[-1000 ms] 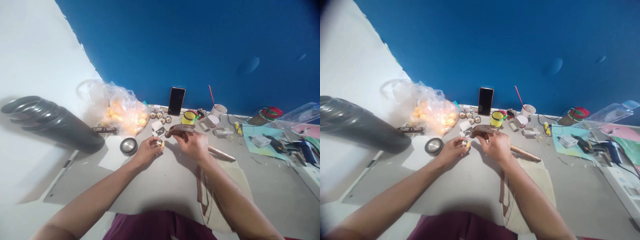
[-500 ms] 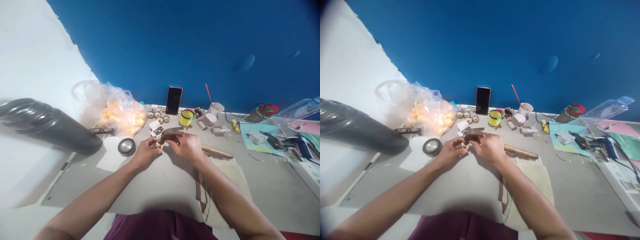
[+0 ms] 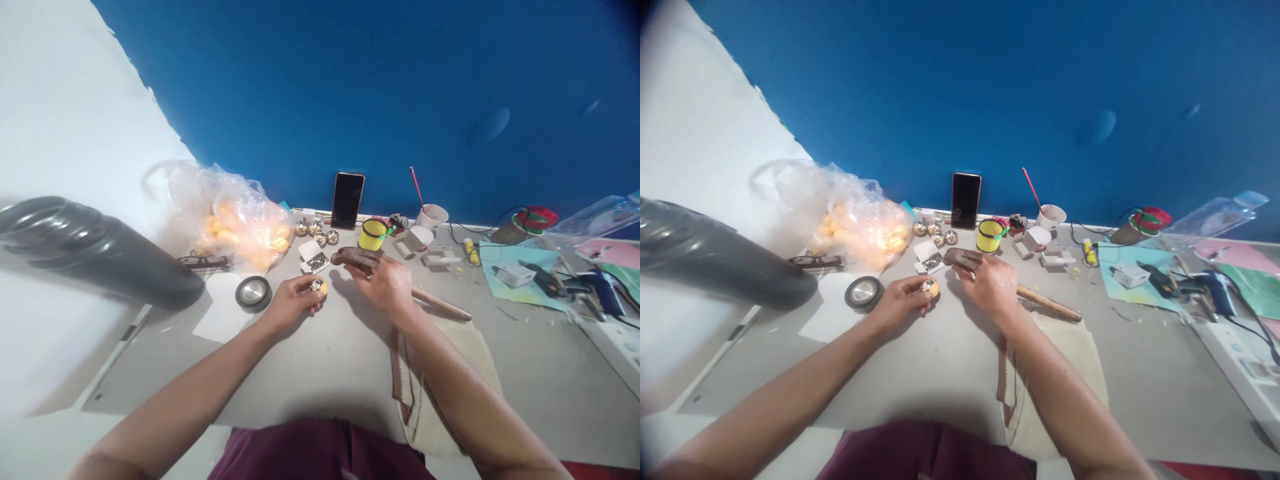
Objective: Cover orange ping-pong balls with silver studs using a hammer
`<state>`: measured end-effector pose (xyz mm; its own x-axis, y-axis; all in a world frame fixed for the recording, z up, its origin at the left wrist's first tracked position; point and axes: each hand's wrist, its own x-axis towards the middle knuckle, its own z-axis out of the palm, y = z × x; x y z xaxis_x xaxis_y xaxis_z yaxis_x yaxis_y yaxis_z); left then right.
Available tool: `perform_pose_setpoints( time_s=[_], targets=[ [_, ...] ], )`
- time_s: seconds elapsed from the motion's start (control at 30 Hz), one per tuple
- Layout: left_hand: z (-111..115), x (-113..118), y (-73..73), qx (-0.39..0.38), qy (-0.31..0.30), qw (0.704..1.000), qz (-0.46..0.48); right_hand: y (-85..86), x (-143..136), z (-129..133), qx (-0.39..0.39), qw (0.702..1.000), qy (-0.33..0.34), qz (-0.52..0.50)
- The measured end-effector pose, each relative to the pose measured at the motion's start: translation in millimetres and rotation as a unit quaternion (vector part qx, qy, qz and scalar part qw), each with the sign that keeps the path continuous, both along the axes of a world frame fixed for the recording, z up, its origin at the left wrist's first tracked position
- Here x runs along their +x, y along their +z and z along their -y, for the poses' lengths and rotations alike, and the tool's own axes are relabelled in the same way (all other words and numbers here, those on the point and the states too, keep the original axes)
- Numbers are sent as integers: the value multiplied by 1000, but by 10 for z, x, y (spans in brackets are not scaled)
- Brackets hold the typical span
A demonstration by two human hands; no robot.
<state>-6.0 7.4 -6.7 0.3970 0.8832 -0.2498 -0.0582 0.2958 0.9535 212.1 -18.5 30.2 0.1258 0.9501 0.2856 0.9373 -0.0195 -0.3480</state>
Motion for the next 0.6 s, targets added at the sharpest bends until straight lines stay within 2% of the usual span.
perform_pose_setpoints(
  time_s=[0.1, 0.3, 0.6],
  targets=[
    [-20, -5, 5, -24, 8, 999, 23, -80, 88, -87, -26, 999, -6, -19],
    [-26, -27, 9, -24, 2, 999, 28, -267, 180, -209, -67, 997, 17, -46],
    [-34, -37, 45, -35, 1, 999, 15, -362, 140, -244, -122, 990, 70, -2]
  ],
)
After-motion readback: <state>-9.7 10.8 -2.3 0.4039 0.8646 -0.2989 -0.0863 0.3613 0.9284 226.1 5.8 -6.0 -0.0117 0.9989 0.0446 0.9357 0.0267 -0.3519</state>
